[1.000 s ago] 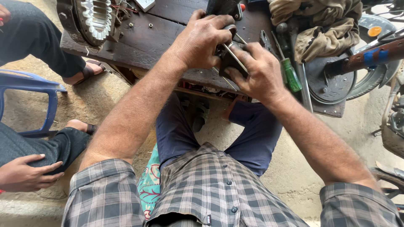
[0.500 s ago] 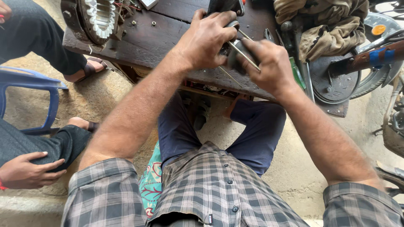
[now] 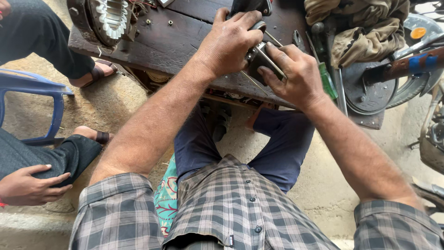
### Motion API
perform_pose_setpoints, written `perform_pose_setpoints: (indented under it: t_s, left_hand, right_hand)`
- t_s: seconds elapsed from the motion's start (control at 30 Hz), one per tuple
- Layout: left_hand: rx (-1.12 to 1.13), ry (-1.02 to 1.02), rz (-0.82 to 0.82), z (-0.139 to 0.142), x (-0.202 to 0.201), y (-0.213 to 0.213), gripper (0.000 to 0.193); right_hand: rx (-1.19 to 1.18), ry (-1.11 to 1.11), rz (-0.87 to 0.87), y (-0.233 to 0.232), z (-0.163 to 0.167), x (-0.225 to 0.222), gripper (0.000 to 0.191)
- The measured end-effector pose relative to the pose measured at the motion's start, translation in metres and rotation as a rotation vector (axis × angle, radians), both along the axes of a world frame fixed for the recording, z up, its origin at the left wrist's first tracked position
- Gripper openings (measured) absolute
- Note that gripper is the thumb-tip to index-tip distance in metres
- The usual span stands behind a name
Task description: The person sits on the ground and works on a small electric motor placed on a low wooden table. They use a metal file to smooth the motor's armature, wipe the component with a cloth, and apply lubricant from an orange oil can.
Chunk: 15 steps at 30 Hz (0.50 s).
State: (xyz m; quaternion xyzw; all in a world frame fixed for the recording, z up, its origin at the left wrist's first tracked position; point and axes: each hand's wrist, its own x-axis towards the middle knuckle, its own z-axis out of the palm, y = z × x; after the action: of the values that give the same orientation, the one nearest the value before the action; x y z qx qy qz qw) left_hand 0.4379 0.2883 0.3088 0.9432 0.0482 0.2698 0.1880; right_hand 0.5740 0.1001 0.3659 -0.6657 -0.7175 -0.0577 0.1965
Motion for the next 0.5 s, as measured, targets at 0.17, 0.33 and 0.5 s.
perform_pose_setpoints:
  t_s: [0.17,0.33,0.5]
  left_hand:
    - [-0.085,0.072,-0.085,0.003,-0.002,0.006,0.046]
    - [-0.068,0.065,-0.041,0.005,0.0,0.003,0.043]
    - [-0.009,-0.026,-0.027,-0.001,0.0,0.002,0.034]
  right_hand:
    - [-0.253,0.492,-0.314,0.008,0.005,0.004,0.038]
    - [-0.251,0.599,-0.356,0.012,0.005,0.003,0.036]
    - [0.015,-0.007,0.002,-0.005,-0.004,-0.004,0.046]
